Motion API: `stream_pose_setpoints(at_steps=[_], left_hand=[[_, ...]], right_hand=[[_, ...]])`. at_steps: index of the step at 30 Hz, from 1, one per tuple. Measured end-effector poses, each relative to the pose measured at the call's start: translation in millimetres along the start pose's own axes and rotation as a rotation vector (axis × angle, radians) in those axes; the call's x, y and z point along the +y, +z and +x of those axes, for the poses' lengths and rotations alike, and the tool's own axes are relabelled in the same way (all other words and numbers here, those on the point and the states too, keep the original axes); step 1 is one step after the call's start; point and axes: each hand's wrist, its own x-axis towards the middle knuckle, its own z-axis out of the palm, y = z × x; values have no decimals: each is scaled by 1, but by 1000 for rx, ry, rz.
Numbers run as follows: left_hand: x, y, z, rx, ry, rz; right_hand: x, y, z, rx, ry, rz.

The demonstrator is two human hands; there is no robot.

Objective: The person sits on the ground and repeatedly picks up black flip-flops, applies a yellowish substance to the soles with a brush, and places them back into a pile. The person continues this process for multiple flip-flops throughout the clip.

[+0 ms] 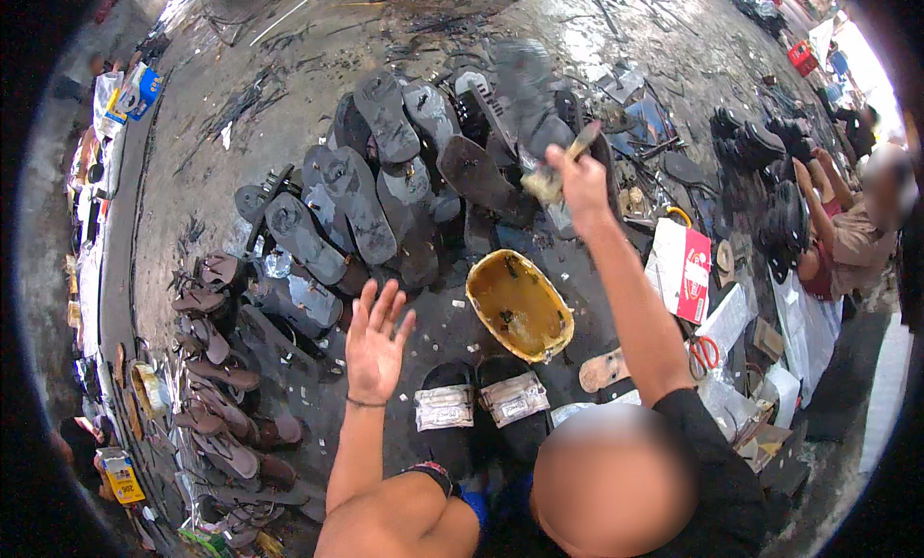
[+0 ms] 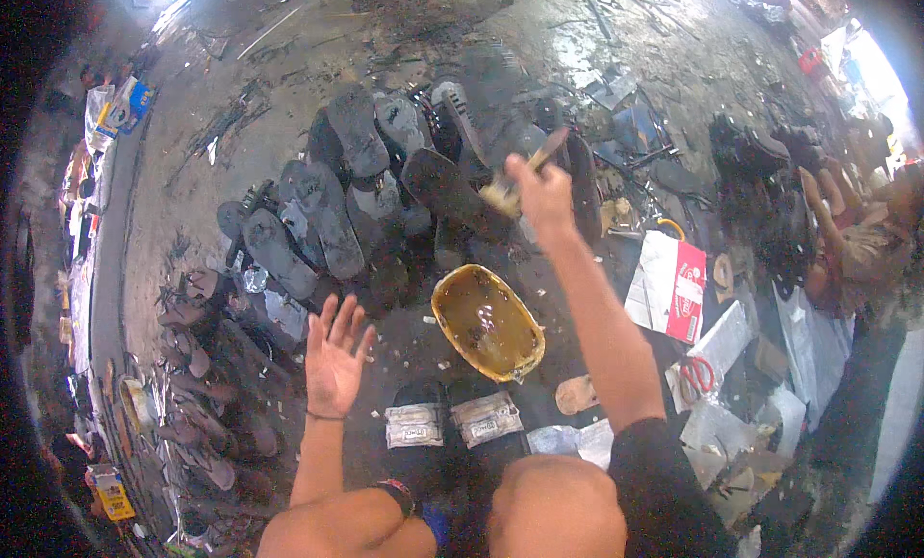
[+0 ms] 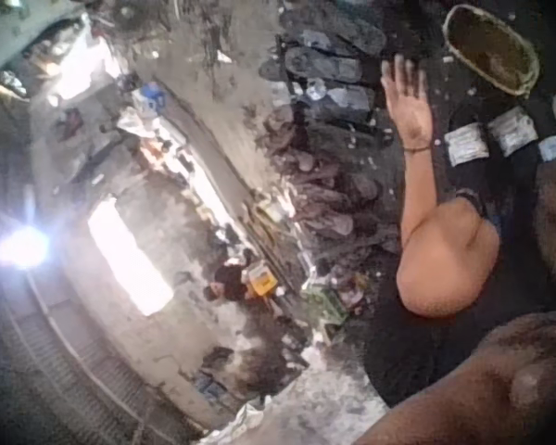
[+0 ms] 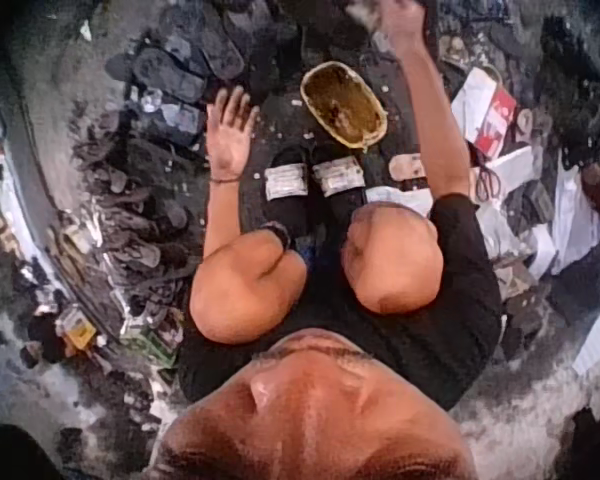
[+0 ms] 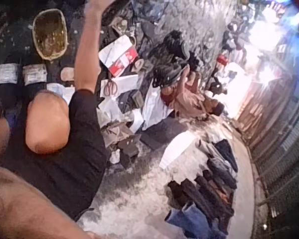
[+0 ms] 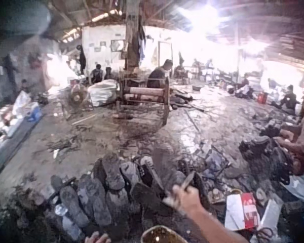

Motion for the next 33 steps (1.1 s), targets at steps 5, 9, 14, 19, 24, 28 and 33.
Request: stream_pose_setpoints(at_steps=[5,9,14,19,24,28,33], left_hand=[[-23,-30,-23,163,-115,15],[-18,-39,-35,135,-64,129],[-1,-76,-43,241,173,601],[96,-142,-7,518,600,1428],[207,-245,49,784,521,2384],[237,-282,89,796,73,2916],[299,-283,70,812,371,2678]], right_hand=[[16,10,143,243,288,68],[81,-11,174,159,274,314],[111,-51,166,232,429,108],[100,-107,112,191,282,78],[88,-127,-28,67,7,-197],[63,-112,-121,135,304,-73],[57,-93,-153,-45,192,-15]])
